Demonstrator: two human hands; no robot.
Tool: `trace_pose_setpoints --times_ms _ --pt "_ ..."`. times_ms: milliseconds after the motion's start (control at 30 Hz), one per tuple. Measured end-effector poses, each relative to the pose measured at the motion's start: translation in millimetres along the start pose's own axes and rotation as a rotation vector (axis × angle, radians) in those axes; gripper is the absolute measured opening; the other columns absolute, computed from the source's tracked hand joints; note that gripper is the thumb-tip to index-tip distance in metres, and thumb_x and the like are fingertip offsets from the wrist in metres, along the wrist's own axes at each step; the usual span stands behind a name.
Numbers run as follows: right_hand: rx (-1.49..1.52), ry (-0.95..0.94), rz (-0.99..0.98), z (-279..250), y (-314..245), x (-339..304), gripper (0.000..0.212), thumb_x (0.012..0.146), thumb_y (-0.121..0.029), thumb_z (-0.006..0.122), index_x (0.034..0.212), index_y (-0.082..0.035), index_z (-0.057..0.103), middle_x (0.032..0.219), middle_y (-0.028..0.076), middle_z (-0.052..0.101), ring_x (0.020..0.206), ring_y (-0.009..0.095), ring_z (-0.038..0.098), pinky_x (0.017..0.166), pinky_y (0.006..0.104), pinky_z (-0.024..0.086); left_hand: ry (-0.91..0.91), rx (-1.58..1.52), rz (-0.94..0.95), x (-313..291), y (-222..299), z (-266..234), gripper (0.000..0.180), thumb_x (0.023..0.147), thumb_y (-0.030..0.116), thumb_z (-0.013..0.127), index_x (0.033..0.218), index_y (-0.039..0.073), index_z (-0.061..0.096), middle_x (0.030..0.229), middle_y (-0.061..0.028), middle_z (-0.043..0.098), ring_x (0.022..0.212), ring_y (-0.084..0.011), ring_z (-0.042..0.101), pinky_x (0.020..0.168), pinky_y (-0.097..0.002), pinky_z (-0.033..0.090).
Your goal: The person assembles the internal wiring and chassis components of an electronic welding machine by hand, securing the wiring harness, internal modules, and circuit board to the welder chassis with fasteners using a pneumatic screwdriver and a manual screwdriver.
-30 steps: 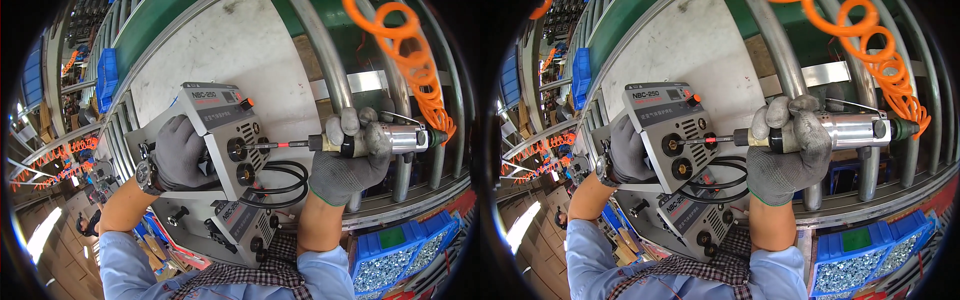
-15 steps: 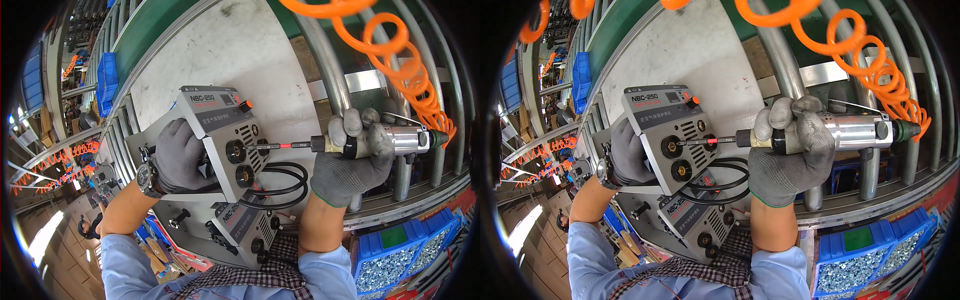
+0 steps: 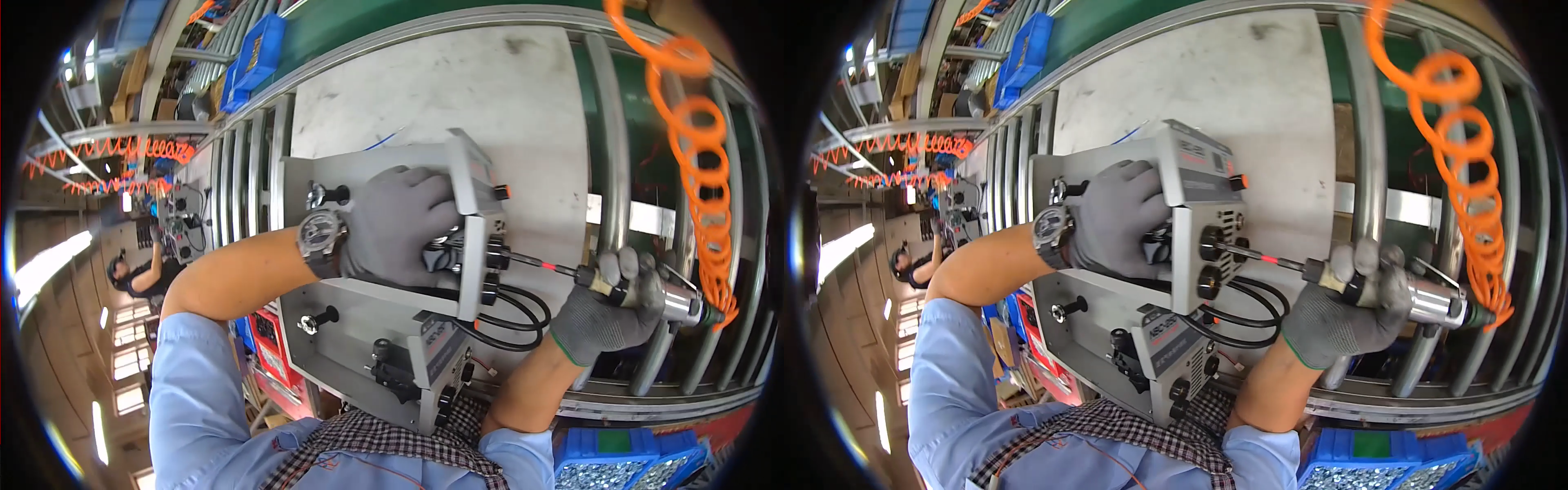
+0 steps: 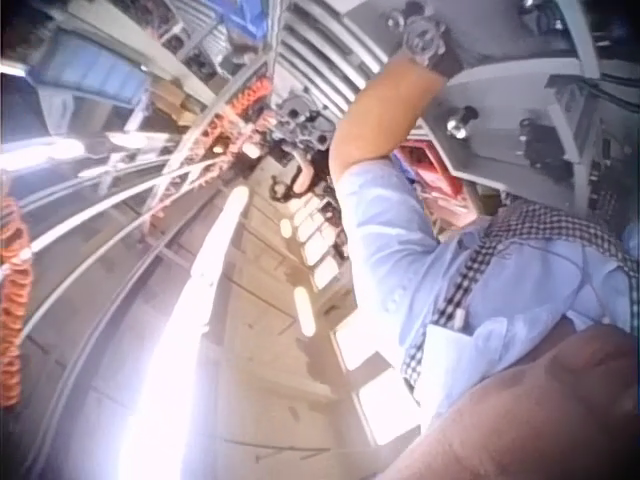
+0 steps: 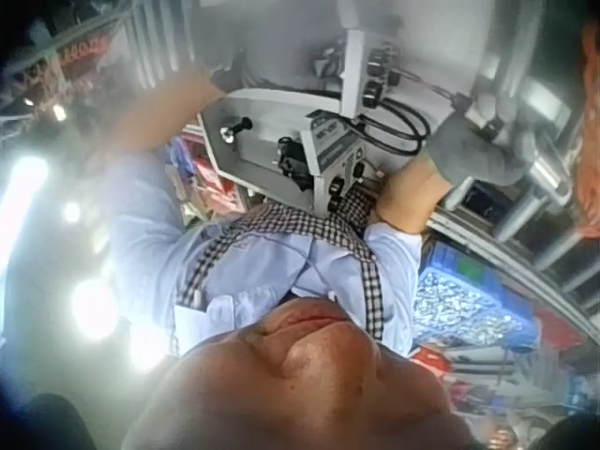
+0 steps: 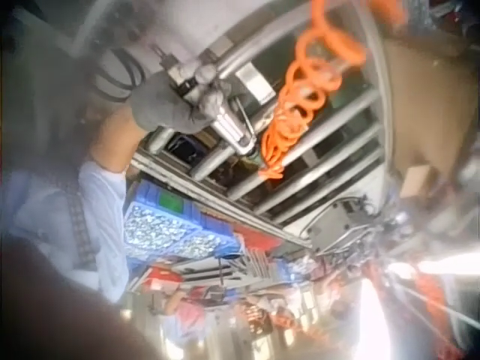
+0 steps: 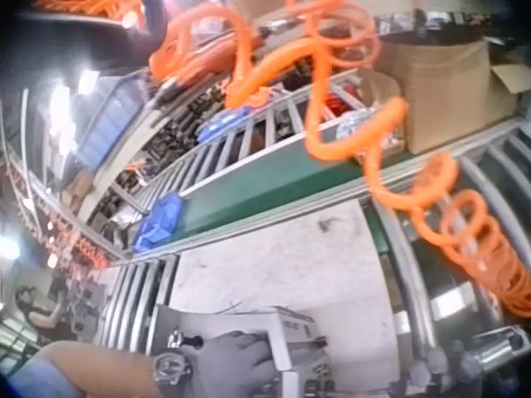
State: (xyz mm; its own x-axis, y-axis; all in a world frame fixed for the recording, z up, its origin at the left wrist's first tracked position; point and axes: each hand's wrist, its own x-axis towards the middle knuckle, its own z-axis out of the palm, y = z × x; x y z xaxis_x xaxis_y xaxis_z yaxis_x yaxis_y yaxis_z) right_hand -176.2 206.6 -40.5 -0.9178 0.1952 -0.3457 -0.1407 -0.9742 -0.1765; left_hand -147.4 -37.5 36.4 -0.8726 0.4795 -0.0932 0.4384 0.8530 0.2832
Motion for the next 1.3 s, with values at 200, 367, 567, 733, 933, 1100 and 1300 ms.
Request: trace_pose_setpoints --times_ms 200,367,567,733,933,1100,1300 --pt "-0.028 -0.132 -0.039 1.4 -0.4 -0.1 0.023 0.084 -0.010 0.050 0.102 0.004 0.055 0.101 0.013 0.063 0.068 0.020 0.051 0.051 0.0313 0.042 0.082 0.046 -0.005 -3.0 2.8 -6.2 0.062 0.053 0.040 0.079 0.102 0.006 0.061 0.101 -0.0136 0.060 0.086 -0.0320 0.061 0.070 -0.0419 0.049" --pt "0.022 -0.143 -0.062 4.5 3.5 0.0 0.021 0.083 -0.009 0.050 0.097 0.005 0.057 0.090 0.011 0.062 0.071 0.022 0.054 0.053 0.0329 0.044 0.052 0.103 0.076 -5.3 -6.4 -2.0 0.063 0.055 0.044 0.079 0.102 0.004 0.062 0.096 -0.0144 0.059 0.078 -0.0311 0.059 0.065 -0.0409 0.048" --pt "0.055 -0.084 0.019 8.8 6.1 -5.5 0.020 0.082 -0.009 0.052 0.097 0.004 0.056 0.079 0.014 0.056 0.072 0.022 0.054 0.055 0.0346 0.046 0.028 0.120 0.086 -3.3 -4.6 -0.2 0.065 0.056 0.046 0.078 0.103 0.006 0.062 0.093 -0.0126 0.058 0.075 -0.0306 0.057 0.065 -0.0410 0.046" --pt "0.024 -0.081 -0.007 8.2 9.6 -5.1 0.021 0.084 -0.011 0.051 0.097 0.004 0.056 0.076 0.013 0.055 0.072 0.022 0.055 0.056 0.0336 0.046 0.013 0.124 0.079 -2.1 -2.5 -3.6 0.065 0.055 0.046 0.079 0.103 0.006 0.062 0.095 -0.0128 0.059 0.077 -0.0314 0.058 0.065 -0.0412 0.047" --pt "-0.080 0.000 0.093 7.8 6.9 -2.2 0.021 0.085 -0.015 0.051 0.098 0.000 0.057 0.076 0.012 0.054 0.068 0.019 0.051 0.057 0.0309 0.045 0.063 0.084 0.048 -6.9 -0.8 -2.8 0.060 0.054 0.044 0.078 0.100 0.009 0.061 0.096 -0.0108 0.060 0.084 -0.0312 0.059 0.070 -0.0434 0.047" --pt "-0.110 -0.072 0.085 -19.4 -3.1 15.4 0.019 0.087 -0.020 0.051 0.097 -0.004 0.055 0.080 0.006 0.048 0.065 0.016 0.043 0.053 0.0302 0.041 0.008 0.061 0.026 -2.5 0.4 1.0 0.059 0.060 0.048 0.075 0.100 0.009 0.058 0.098 -0.0091 0.057 0.092 -0.0275 0.056 0.074 -0.0414 0.046" --pt "-0.188 -0.232 0.211 -5.5 1.7 5.2 0.022 0.088 -0.022 0.051 0.101 -0.004 0.055 0.081 0.004 0.045 0.068 0.016 0.042 0.051 0.0298 0.038 0.082 -0.019 0.014 -13.5 0.2 11.8 0.059 0.063 0.048 0.075 0.104 0.009 0.058 0.109 -0.0095 0.056 0.098 -0.0276 0.056 0.078 -0.0401 0.045"
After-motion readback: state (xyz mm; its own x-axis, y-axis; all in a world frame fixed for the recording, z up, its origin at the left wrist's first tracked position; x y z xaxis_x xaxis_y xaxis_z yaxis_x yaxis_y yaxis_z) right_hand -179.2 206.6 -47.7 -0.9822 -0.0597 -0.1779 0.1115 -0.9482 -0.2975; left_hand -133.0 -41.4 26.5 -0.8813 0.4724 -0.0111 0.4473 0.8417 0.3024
